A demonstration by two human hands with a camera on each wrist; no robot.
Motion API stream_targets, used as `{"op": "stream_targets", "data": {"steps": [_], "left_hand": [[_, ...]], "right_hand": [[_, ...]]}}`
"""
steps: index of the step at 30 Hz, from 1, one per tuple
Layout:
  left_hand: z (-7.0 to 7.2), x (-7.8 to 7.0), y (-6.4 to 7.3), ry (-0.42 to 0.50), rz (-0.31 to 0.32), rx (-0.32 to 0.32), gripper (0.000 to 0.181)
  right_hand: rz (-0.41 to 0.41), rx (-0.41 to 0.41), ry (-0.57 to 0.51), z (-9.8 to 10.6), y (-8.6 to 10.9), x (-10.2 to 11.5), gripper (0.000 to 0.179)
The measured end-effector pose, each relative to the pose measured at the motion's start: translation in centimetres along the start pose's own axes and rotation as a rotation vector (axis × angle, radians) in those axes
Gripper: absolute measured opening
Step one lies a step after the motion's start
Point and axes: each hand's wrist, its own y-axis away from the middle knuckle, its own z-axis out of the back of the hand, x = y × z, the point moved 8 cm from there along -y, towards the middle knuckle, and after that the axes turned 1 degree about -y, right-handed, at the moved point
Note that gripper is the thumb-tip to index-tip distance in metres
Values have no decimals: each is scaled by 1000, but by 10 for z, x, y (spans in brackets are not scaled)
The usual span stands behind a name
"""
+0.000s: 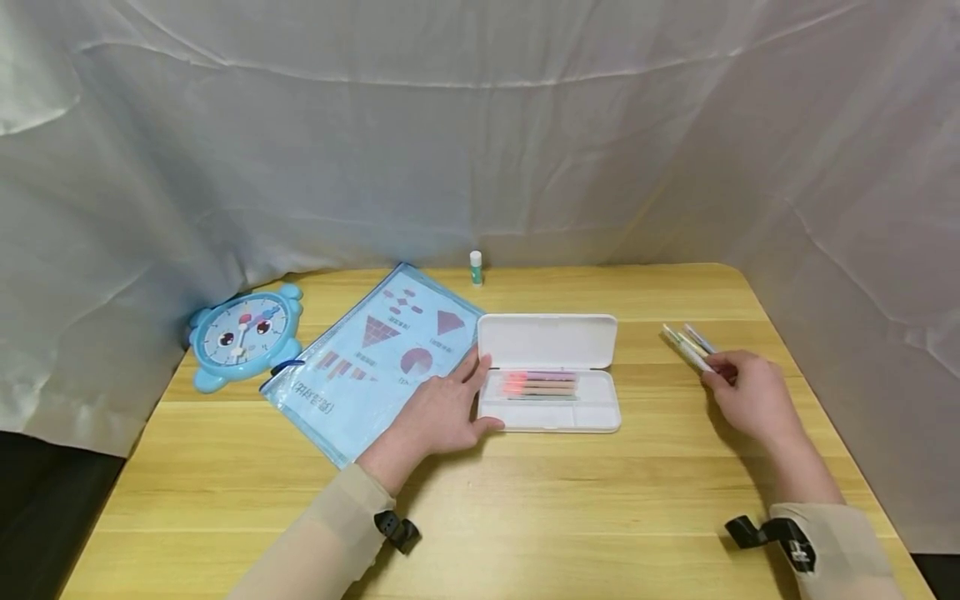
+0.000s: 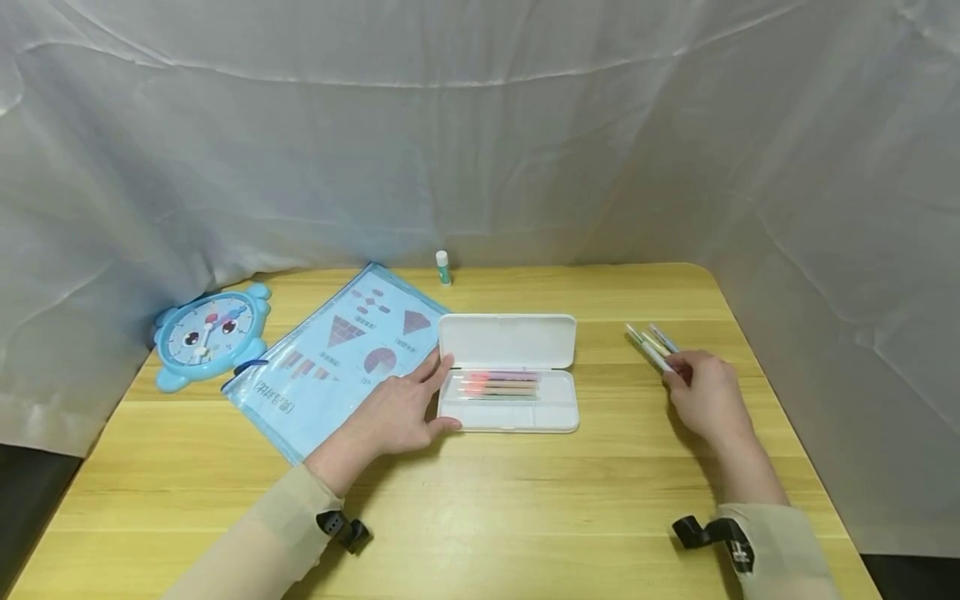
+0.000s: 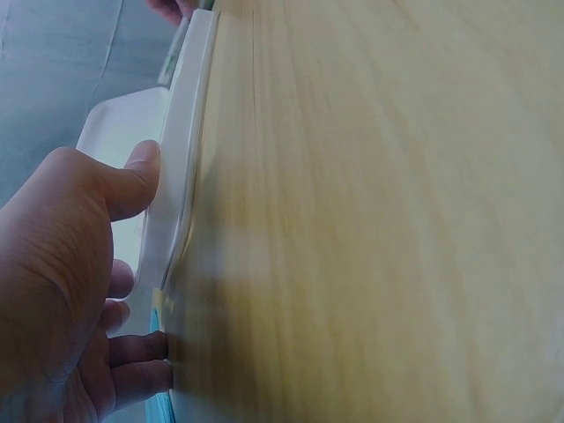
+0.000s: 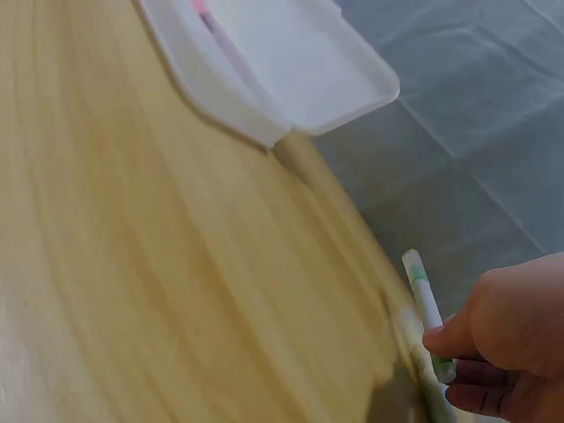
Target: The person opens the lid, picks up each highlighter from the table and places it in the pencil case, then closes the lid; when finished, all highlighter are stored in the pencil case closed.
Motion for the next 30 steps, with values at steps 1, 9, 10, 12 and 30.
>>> {"op": "stream_targets", "data": {"steps": [1, 9, 10, 12, 30], "left_hand": [[0, 0, 0, 0, 1, 0, 100], [1, 0, 1, 4, 5, 2, 100], [0, 0, 0, 3, 5, 3, 100], [0, 0, 0, -1, 3, 2, 101], [0, 0, 0, -4, -2, 3, 101]], "right_hand": [[10, -10, -7, 2, 0, 3, 18], [126, -80, -81, 17, 1, 41, 15], [139, -87, -87, 18, 2, 47, 16], [167, -101, -99, 20, 3, 60, 16], [479, -70, -210, 3, 20, 149, 23]]}}
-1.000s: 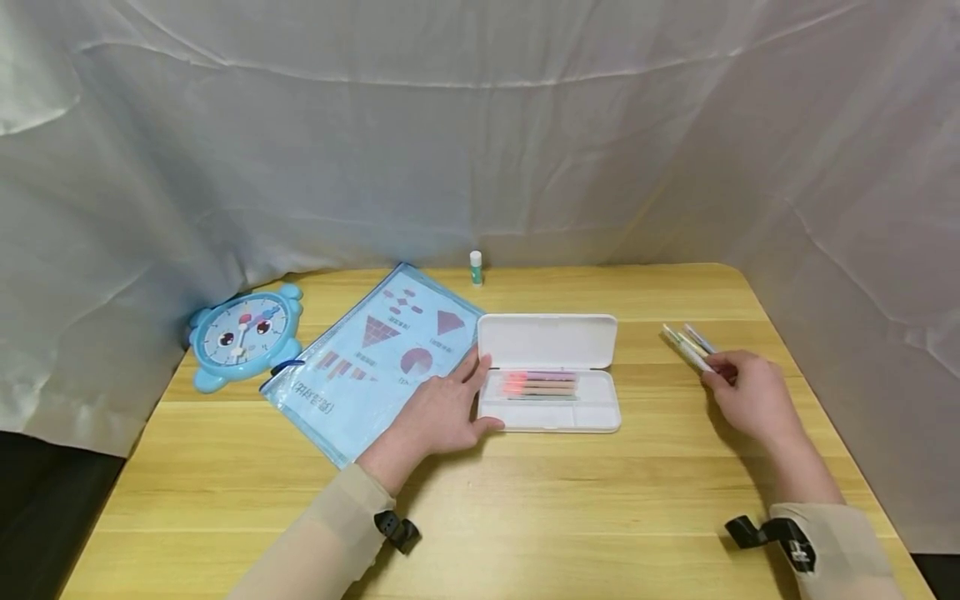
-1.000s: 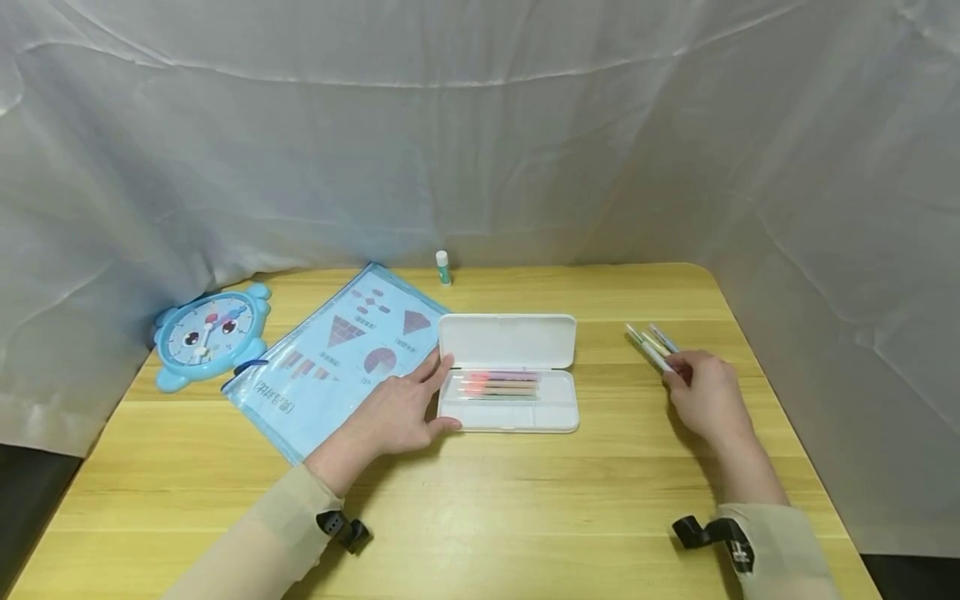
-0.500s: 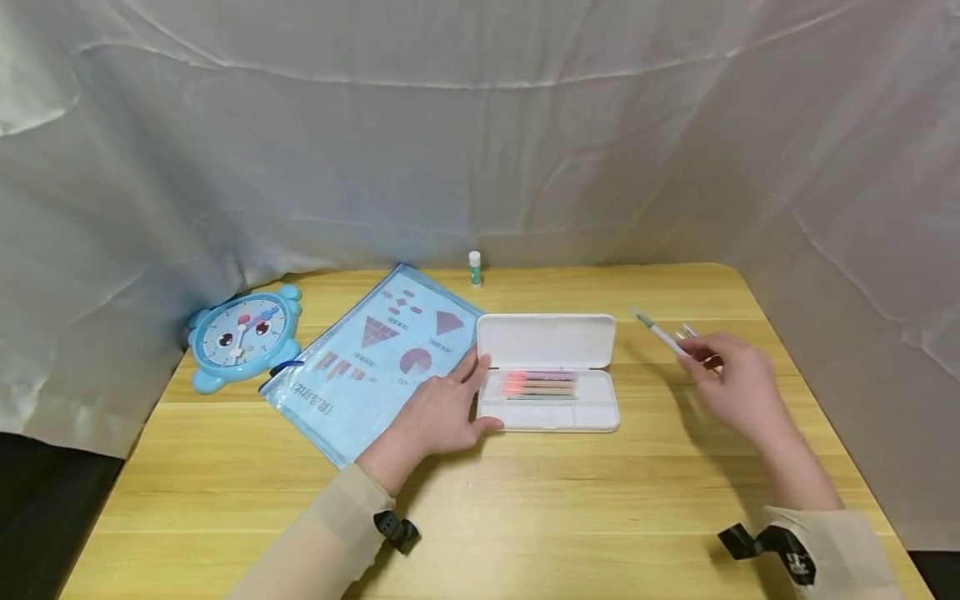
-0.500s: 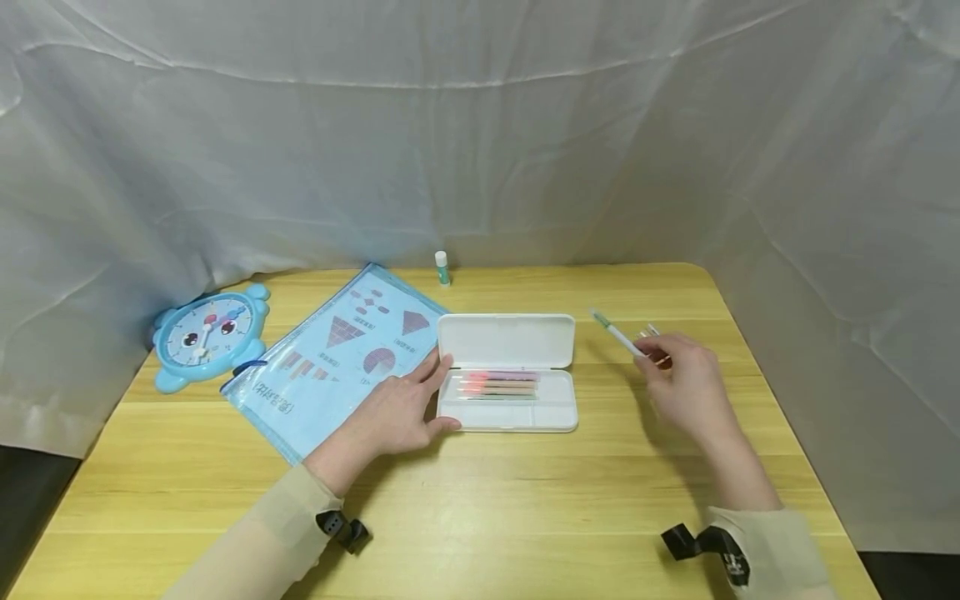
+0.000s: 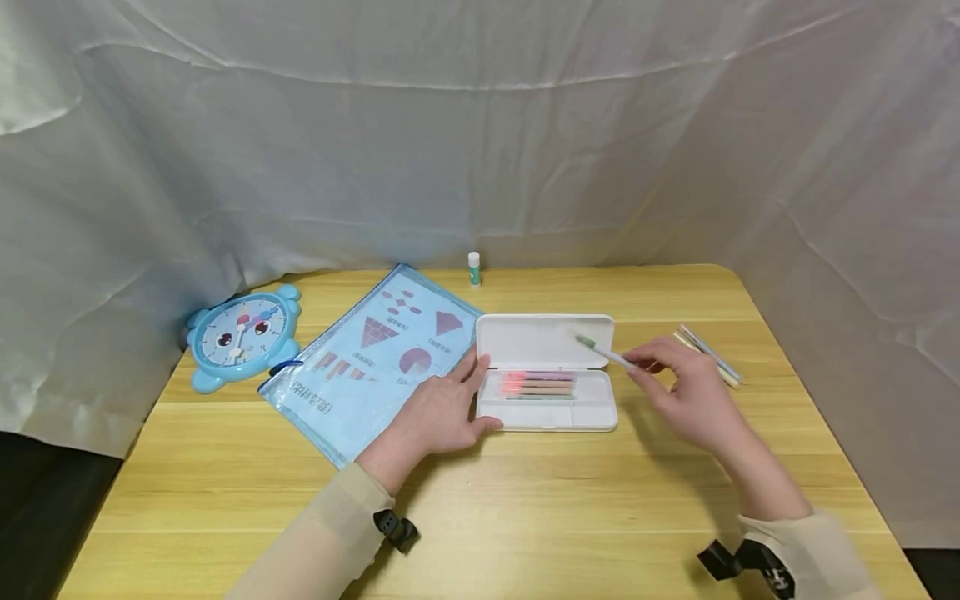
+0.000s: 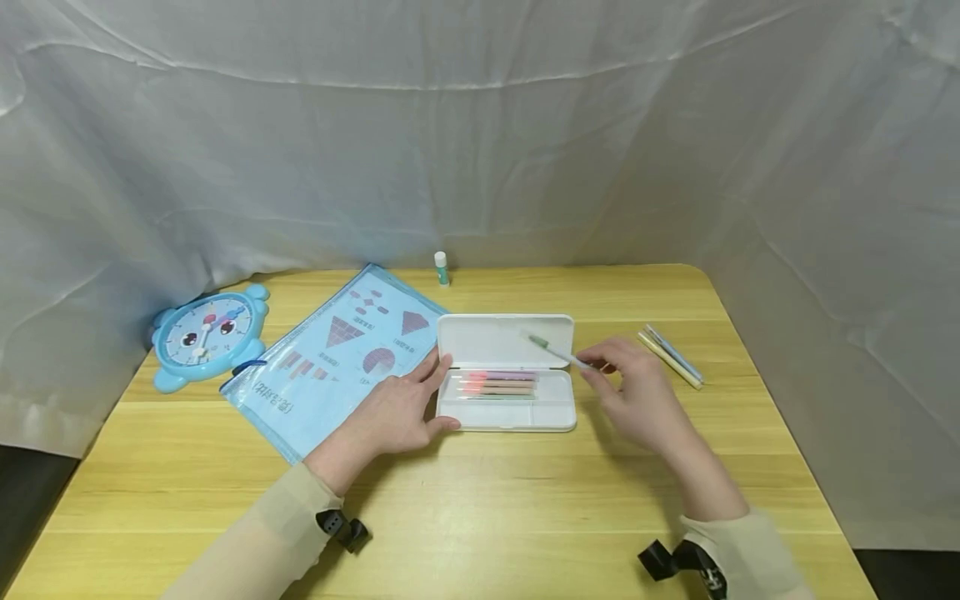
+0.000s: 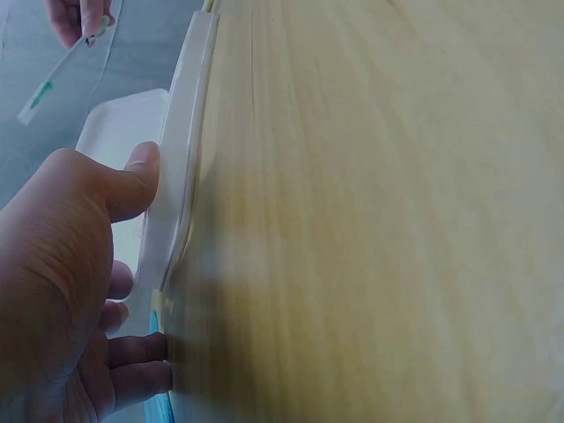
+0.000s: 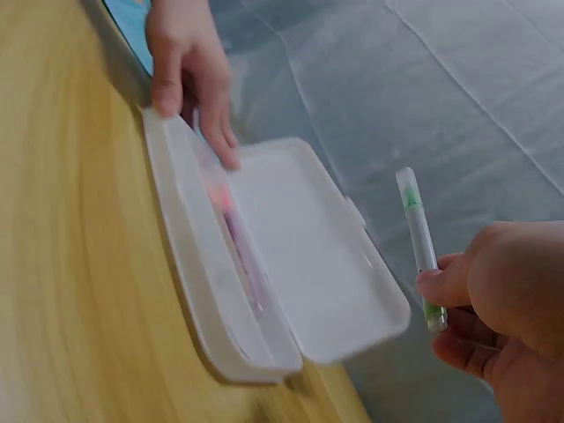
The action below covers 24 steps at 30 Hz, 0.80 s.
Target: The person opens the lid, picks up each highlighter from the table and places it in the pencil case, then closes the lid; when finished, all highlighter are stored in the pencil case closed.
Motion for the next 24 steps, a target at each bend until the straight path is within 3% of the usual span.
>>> {"op": "stream_targets", "data": {"steps": [14, 24], "left_hand": [[-3, 2, -1, -8, 4, 2, 101], [-1, 0, -1, -15, -1, -5, 101]], "right_hand": [[95, 176, -111, -53, 0, 27, 25], [29, 325, -65, -86, 4, 31, 20]]}}
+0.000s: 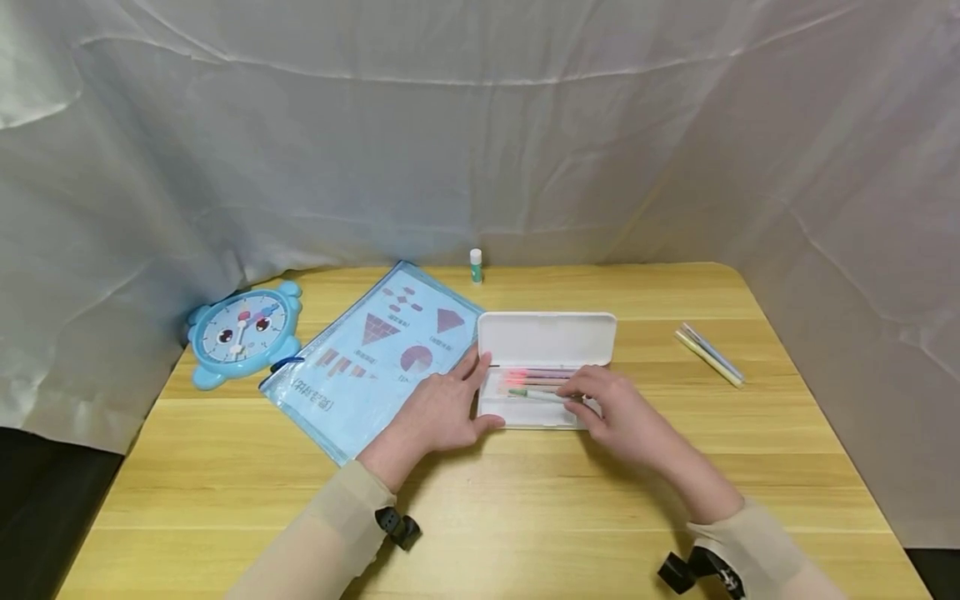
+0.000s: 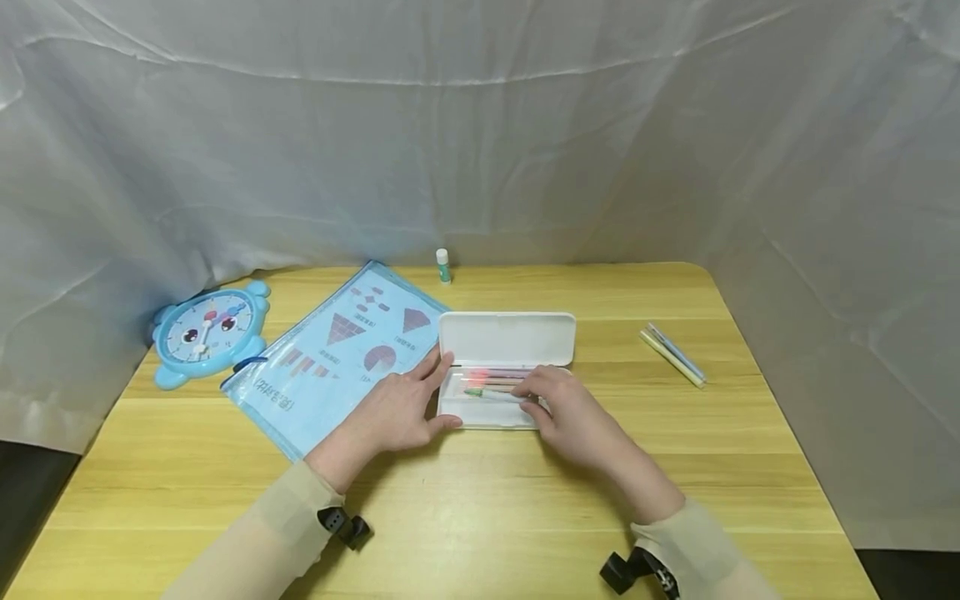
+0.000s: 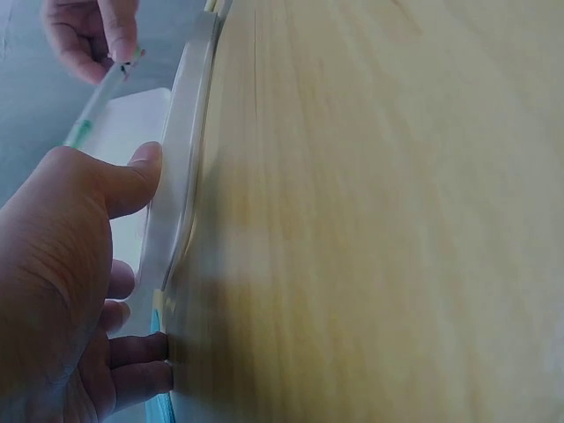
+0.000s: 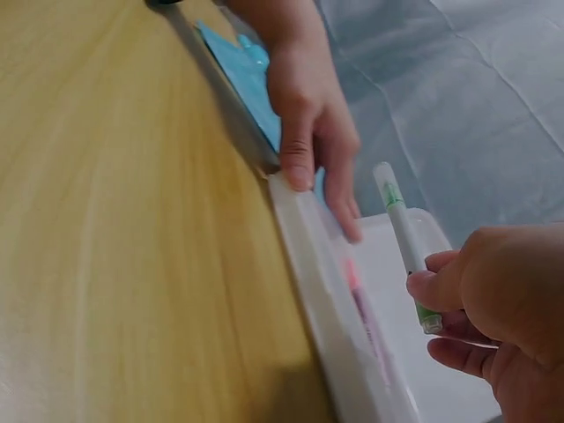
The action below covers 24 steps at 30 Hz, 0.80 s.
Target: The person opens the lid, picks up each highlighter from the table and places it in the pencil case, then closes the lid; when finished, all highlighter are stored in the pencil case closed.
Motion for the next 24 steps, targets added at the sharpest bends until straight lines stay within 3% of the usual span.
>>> {"op": "stream_targets", "data": {"steps": [6, 11, 24], "left_hand": [[1, 0, 0, 9, 8, 5, 101], [0, 0, 0, 6, 12, 15, 102], [0, 1, 0, 2, 8, 14, 102]], "right_hand": [[-9, 66, 59, -18, 0, -3, 18], [36, 104, 93, -29, 1, -3, 17], [65, 166, 119, -40, 2, -3, 15]]}}
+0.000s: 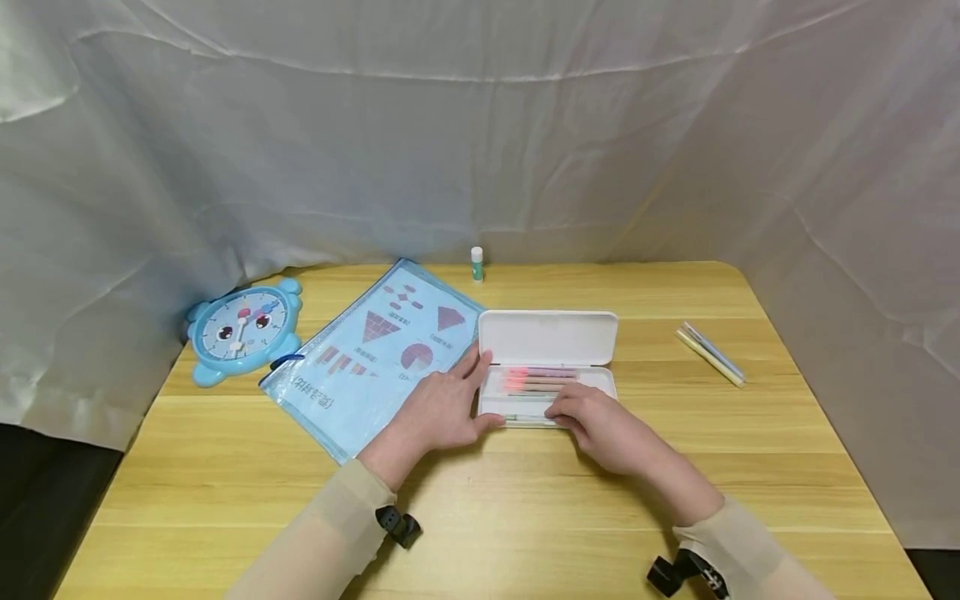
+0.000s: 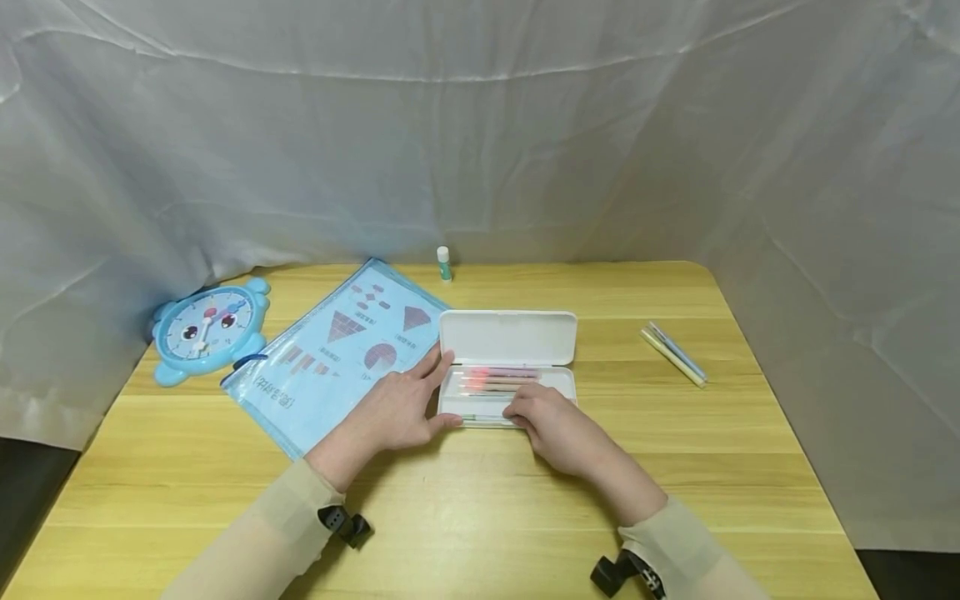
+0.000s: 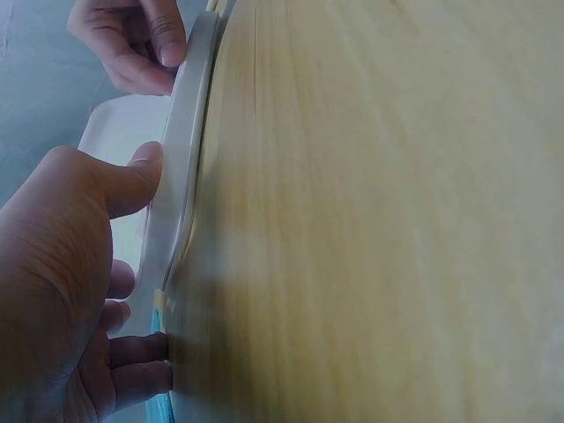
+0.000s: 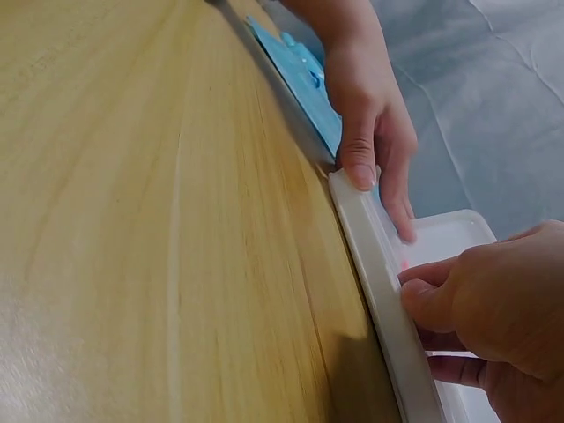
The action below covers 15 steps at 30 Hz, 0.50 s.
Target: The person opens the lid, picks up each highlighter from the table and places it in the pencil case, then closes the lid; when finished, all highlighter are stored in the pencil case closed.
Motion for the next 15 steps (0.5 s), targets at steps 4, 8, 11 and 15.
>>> {"op": "stream_targets", "data": {"steps": [4, 8, 11, 15], "left_hand": [[1, 0, 0, -2, -1, -7, 102], [0, 0, 0, -2, -1, -7, 102], [0, 1, -1, -1, -1, -7, 103], [0, 0, -1, 4, -2, -9, 103]], "right_hand": [[18, -6, 4, 0, -1, 1, 16], [-14, 19, -8, -1, -2, -1, 14], [-32, 27, -20, 0, -2, -2, 13], [-30, -3, -26, 7, -2, -1, 13]]}}
